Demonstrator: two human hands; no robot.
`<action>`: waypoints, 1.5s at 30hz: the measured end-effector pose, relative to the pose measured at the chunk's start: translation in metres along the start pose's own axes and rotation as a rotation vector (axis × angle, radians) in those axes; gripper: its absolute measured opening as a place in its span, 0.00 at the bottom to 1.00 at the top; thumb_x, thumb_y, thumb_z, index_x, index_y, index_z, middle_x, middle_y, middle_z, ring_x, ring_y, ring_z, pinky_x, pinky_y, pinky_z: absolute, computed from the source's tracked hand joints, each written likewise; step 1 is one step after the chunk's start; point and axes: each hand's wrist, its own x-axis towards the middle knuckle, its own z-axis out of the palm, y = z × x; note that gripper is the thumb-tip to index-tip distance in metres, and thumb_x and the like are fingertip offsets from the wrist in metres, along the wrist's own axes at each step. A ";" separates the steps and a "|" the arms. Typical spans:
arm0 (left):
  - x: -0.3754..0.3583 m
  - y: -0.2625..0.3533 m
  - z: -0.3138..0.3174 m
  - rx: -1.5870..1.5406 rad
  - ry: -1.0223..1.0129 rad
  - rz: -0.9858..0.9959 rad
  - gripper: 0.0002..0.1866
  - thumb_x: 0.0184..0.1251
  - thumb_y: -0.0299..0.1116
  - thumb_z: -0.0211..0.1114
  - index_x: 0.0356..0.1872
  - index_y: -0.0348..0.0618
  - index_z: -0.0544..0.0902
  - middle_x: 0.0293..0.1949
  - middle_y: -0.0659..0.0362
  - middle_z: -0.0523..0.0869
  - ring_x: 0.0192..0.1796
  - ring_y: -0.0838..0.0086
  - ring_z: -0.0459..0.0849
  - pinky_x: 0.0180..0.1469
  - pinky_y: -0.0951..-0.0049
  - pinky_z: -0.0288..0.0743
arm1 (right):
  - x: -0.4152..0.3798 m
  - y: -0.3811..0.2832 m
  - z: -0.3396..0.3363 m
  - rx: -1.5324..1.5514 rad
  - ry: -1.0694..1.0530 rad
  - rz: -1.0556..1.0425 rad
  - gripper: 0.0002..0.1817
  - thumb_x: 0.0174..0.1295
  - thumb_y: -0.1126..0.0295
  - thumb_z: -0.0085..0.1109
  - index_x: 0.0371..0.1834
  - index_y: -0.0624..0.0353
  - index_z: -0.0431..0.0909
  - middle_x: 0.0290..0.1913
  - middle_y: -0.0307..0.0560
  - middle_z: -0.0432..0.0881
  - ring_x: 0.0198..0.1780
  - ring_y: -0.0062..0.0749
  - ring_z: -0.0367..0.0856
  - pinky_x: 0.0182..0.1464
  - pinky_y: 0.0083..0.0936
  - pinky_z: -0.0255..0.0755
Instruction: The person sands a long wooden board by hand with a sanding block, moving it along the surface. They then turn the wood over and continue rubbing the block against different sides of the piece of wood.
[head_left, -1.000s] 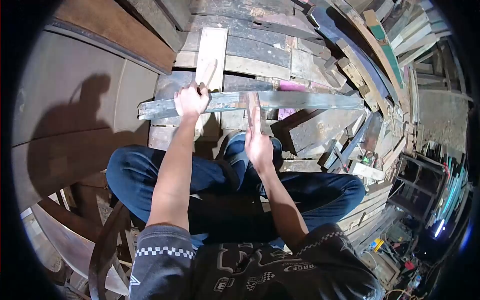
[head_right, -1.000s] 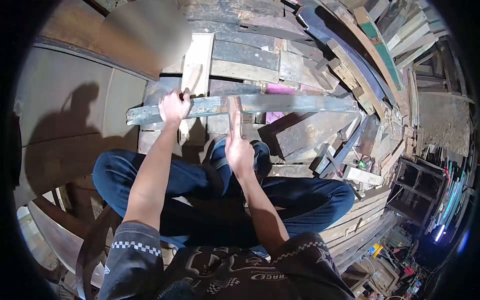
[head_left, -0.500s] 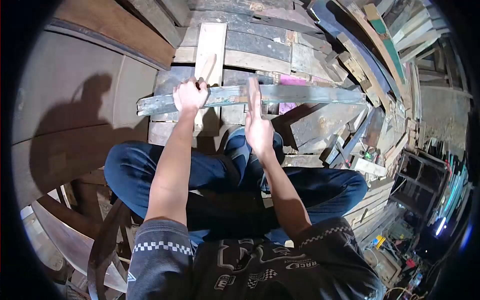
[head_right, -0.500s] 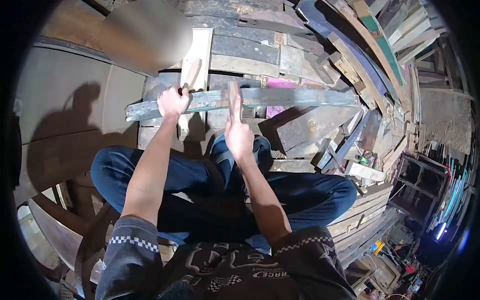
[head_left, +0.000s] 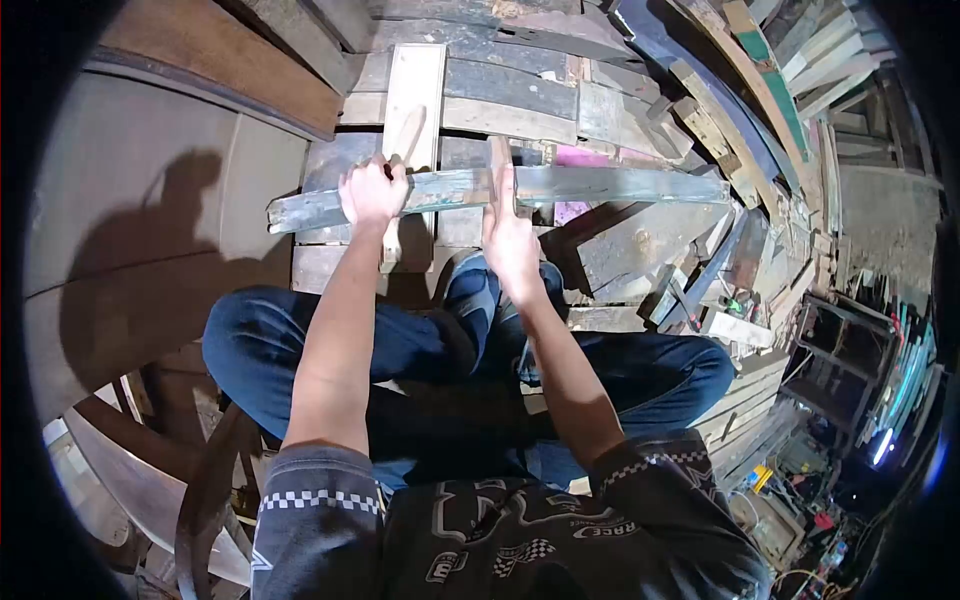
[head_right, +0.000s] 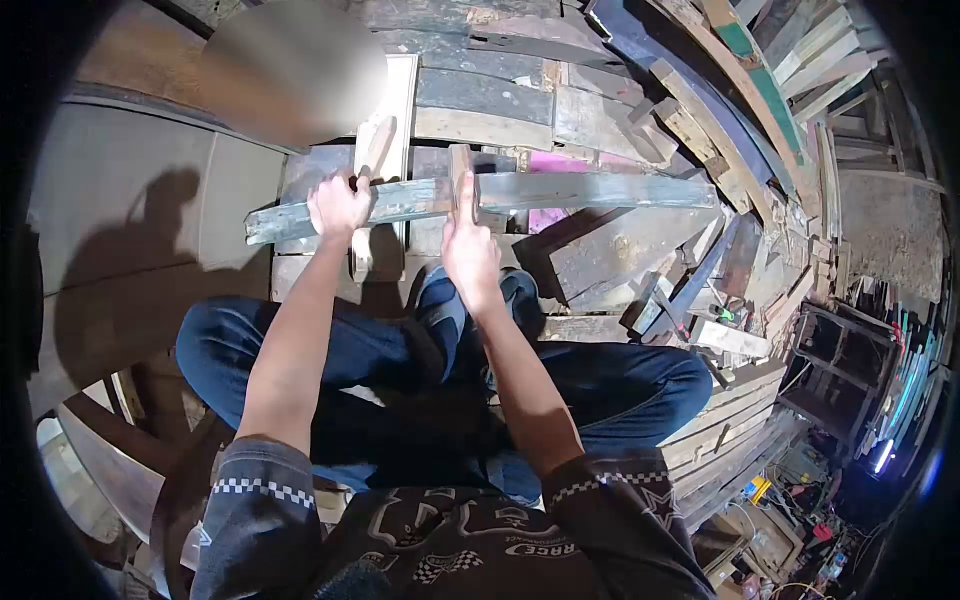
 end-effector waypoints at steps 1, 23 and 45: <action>0.003 0.000 0.000 0.031 -0.047 -0.011 0.24 0.69 0.55 0.55 0.43 0.45 0.87 0.42 0.47 0.90 0.49 0.55 0.88 0.60 0.55 0.73 | -0.002 0.001 -0.001 0.039 -0.028 0.014 0.43 0.72 0.63 0.49 0.83 0.46 0.33 0.24 0.70 0.81 0.26 0.66 0.82 0.31 0.57 0.78; 0.000 0.005 -0.009 0.000 -0.079 -0.034 0.23 0.69 0.53 0.53 0.41 0.45 0.87 0.43 0.48 0.90 0.52 0.56 0.86 0.64 0.56 0.70 | -0.036 0.047 -0.016 -0.090 0.020 0.040 0.38 0.72 0.59 0.50 0.82 0.46 0.45 0.26 0.68 0.82 0.27 0.65 0.84 0.31 0.54 0.80; 0.000 0.005 -0.009 -0.016 -0.013 -0.016 0.19 0.65 0.48 0.56 0.39 0.44 0.87 0.42 0.49 0.90 0.50 0.56 0.86 0.61 0.56 0.72 | -0.016 0.029 -0.018 0.027 -0.070 0.074 0.42 0.71 0.60 0.50 0.84 0.42 0.39 0.26 0.69 0.82 0.29 0.67 0.83 0.34 0.56 0.78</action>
